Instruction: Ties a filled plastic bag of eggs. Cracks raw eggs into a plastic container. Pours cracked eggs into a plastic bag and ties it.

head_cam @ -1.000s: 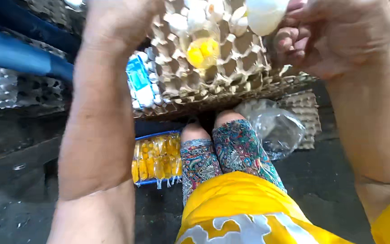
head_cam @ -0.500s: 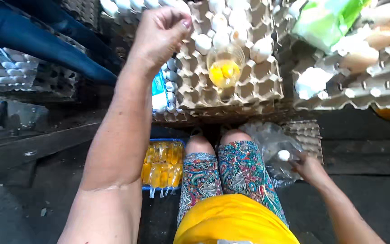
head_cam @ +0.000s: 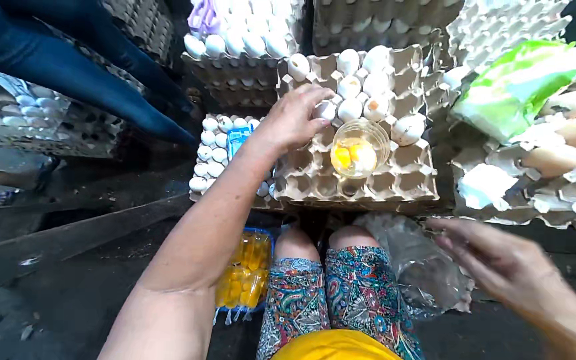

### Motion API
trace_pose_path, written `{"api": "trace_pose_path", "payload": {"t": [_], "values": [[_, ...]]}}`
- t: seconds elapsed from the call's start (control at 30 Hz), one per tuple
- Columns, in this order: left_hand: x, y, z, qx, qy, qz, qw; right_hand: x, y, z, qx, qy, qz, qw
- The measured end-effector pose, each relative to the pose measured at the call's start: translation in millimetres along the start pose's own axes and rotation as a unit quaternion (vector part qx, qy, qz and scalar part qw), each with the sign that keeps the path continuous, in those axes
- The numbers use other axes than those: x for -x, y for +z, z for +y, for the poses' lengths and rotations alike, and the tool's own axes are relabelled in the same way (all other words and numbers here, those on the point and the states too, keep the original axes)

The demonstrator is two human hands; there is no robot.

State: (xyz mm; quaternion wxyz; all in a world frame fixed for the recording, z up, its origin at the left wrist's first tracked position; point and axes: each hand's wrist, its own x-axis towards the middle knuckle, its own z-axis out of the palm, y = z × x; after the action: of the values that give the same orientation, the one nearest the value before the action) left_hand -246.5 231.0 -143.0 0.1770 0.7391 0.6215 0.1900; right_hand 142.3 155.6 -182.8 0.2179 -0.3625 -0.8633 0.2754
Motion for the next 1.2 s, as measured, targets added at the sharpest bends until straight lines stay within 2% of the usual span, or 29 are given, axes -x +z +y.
{"api": "trace_pose_path", "payload": {"t": [0.07,0.1,0.2,0.3,0.4,0.67,0.8,0.9,0.97,1.1,1.2], "values": [[-6,6,1,-0.054,-0.001,-0.013,0.998,-40,-14,-10,0.123,-0.044,0.073,0.989],[-8,7,1,-0.07,-0.005,-0.015,0.997,-59,-19,-13,0.158,-0.038,0.072,0.984],[-12,8,4,-0.086,-0.031,-0.024,0.996,-112,-16,-13,0.205,0.027,0.019,0.978],[-14,7,9,-0.099,-0.048,-0.025,0.994,-145,-2,-14,0.226,0.08,-0.023,0.971],[-12,9,10,-0.106,-0.044,-0.021,0.993,-151,6,-13,0.239,0.074,-0.021,0.968],[-5,25,-16,-0.093,0.049,0.059,0.993,-151,14,-4,0.217,0.074,0.008,0.973],[-3,23,-21,-0.062,0.052,0.073,0.994,-155,17,-3,0.226,0.058,0.025,0.972],[0,21,-23,0.02,0.022,0.089,0.996,-156,18,0,0.231,0.042,0.03,0.972],[3,18,-23,0.125,-0.012,0.11,0.986,-155,20,1,0.236,0.034,0.033,0.971],[11,7,-11,0.38,-0.045,0.148,0.912,-153,18,1,0.216,0.039,0.047,0.975],[24,-3,1,0.481,-0.037,0.142,0.865,-148,7,-6,0.159,0.053,0.077,0.983]]}}
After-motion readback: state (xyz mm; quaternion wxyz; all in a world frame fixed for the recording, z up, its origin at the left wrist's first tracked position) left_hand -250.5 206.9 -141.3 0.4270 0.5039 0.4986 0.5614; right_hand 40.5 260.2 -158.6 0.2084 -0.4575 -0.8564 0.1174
